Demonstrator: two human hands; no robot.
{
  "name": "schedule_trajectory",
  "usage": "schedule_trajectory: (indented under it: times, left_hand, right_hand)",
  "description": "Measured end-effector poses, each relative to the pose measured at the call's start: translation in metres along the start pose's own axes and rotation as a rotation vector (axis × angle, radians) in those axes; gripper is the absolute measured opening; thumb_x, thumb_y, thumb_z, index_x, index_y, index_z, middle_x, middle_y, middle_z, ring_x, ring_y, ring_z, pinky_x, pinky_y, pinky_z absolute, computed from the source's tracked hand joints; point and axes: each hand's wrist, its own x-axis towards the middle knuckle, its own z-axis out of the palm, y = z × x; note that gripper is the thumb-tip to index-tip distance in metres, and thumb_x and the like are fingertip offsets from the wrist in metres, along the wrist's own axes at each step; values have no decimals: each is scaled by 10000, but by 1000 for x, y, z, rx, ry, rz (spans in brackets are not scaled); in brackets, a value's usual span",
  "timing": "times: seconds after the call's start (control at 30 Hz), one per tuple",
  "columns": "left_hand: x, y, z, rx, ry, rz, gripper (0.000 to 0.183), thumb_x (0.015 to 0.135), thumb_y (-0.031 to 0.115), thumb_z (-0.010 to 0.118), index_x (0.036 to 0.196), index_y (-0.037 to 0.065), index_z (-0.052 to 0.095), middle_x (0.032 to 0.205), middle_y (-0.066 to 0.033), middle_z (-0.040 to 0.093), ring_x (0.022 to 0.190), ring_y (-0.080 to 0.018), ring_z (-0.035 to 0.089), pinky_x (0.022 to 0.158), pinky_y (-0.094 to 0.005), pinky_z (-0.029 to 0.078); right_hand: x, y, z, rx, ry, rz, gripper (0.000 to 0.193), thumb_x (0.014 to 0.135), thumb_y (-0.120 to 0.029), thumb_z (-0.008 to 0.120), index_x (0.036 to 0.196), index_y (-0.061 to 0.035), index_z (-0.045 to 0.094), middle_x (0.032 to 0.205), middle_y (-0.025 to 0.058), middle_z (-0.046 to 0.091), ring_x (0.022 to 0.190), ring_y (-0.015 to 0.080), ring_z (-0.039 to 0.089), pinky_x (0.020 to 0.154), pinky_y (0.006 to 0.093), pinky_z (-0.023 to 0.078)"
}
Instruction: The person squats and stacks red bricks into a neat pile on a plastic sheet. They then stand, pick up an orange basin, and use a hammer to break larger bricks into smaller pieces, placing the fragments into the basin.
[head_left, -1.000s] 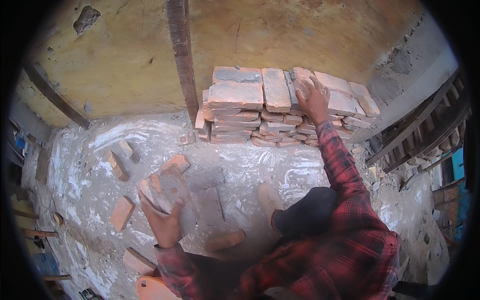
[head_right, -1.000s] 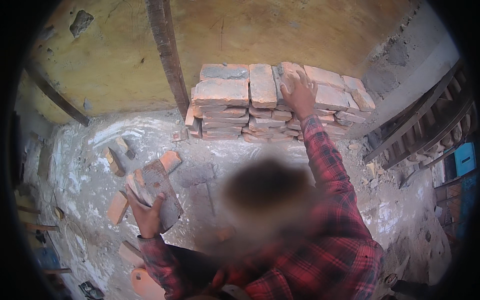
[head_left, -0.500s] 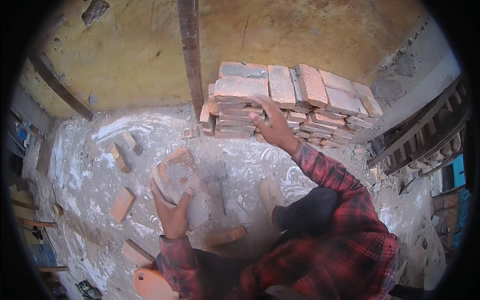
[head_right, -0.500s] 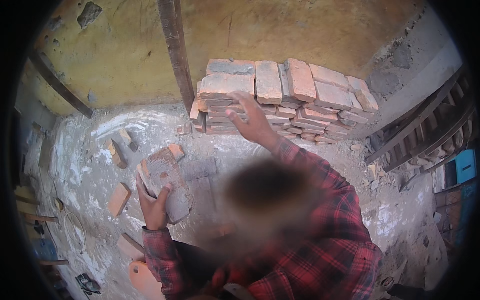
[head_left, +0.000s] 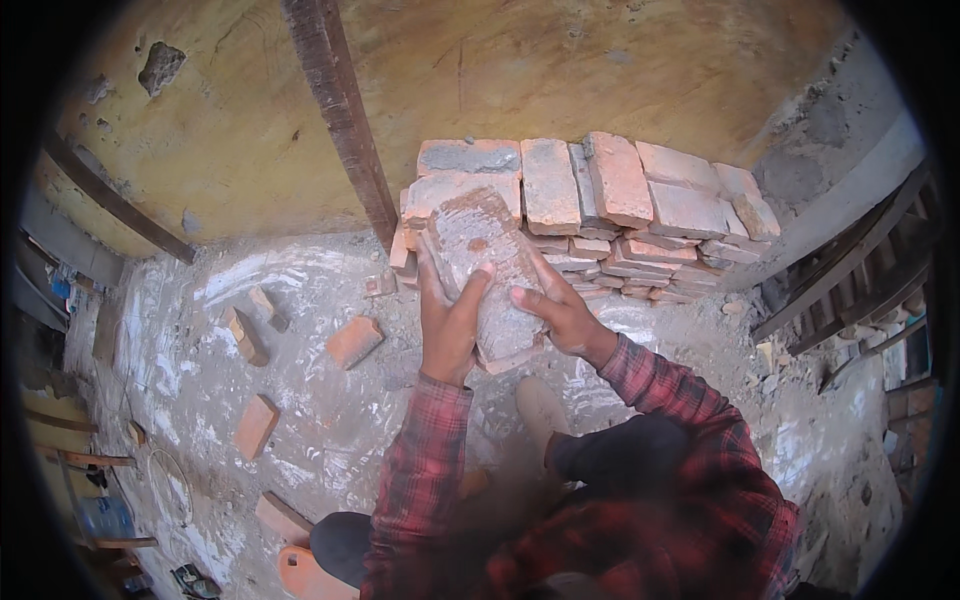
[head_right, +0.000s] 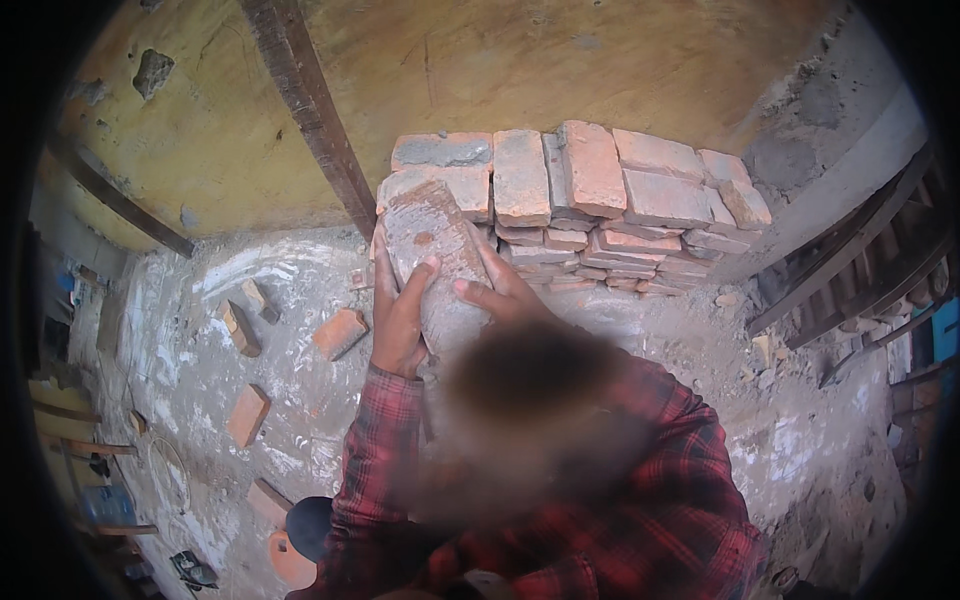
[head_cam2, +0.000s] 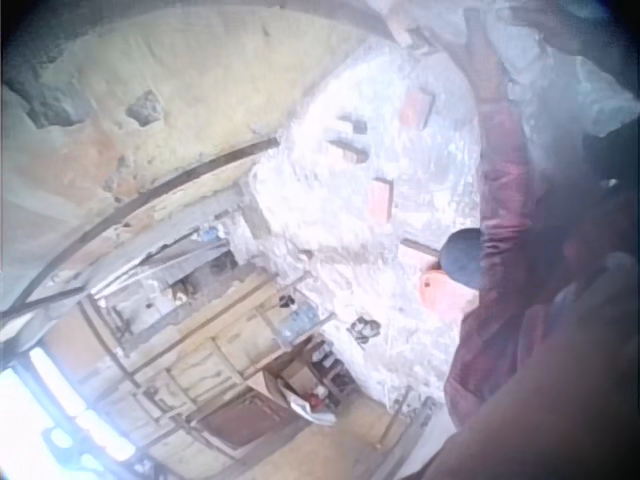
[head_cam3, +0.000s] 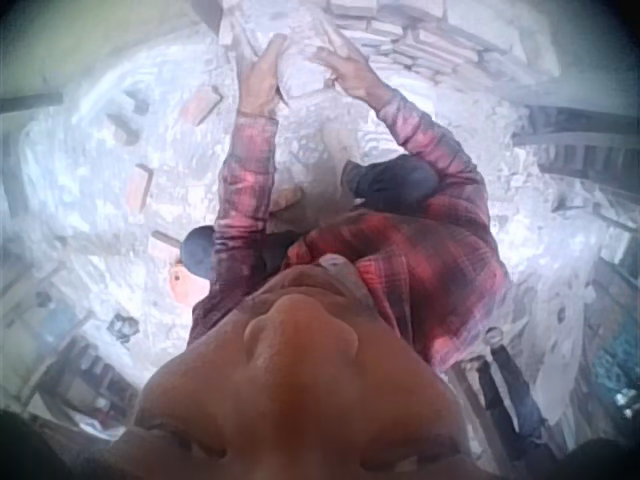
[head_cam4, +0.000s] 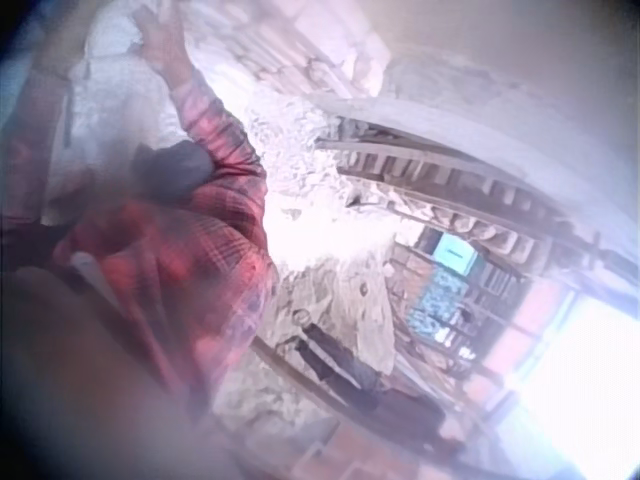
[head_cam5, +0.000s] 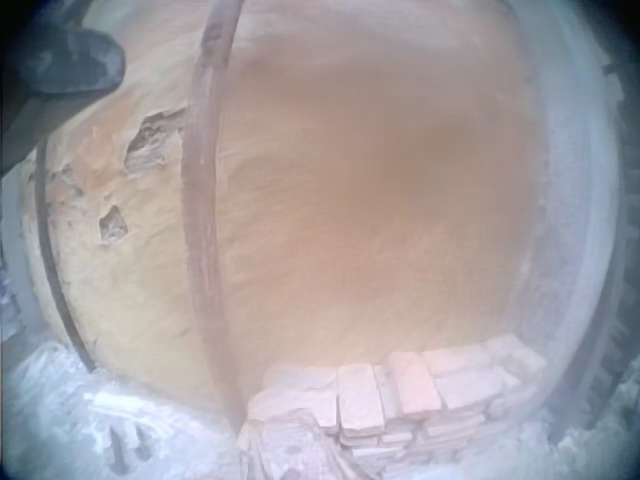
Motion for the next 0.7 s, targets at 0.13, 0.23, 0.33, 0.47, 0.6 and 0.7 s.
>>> schedule_trajectory:
  times: [0.13,0.23,0.33,0.47,0.6,0.7]
  left_hand:
    - [105,-30,73,-70,-254,-2,916,937,182,683,1578,-47,70,1387,-189,507,1169,-247,587,923,-347,540]
    - [169,-53,104,99,-310,-170,914,956,387,645,1566,-58,130,1386,-212,509,1204,-276,573,978,-369,506]
    - [204,-68,121,184,-271,-154,878,965,483,602,1547,-55,224,1392,-224,509,1246,-288,548,1022,-376,470]
    - [198,-79,119,-22,-393,-143,848,995,545,528,1534,-61,285,1479,-239,444,1348,-309,472,1098,-390,409]
    - [178,-74,93,427,-293,115,891,1003,591,474,1545,-78,243,1568,-300,302,1459,-381,327,1182,-437,295]
    - [160,-78,73,934,-202,248,907,1010,594,442,1546,-98,204,1595,-355,182,1507,-444,181,1223,-450,189]
  right_hand:
    - [44,-22,-88,-121,303,-225,821,990,-211,593,1584,63,98,1598,192,303,1459,243,315,1201,350,236]
    - [80,-15,-142,112,338,-114,837,981,-208,605,1580,73,94,1594,187,310,1443,234,341,1188,340,265]
    - [95,3,-160,115,432,-80,850,968,-181,611,1581,76,81,1575,196,332,1416,230,376,1162,322,303]
    - [91,-9,-163,-3,441,-235,841,945,-148,617,1574,90,112,1529,212,390,1359,223,447,1111,305,365]
    - [56,-39,-156,235,347,-324,799,910,-69,587,1567,90,163,1495,218,440,1336,231,488,1093,314,398]
    - [19,-46,-150,479,444,-343,755,901,-83,541,1555,82,202,1486,230,449,1351,291,493,1118,396,417]
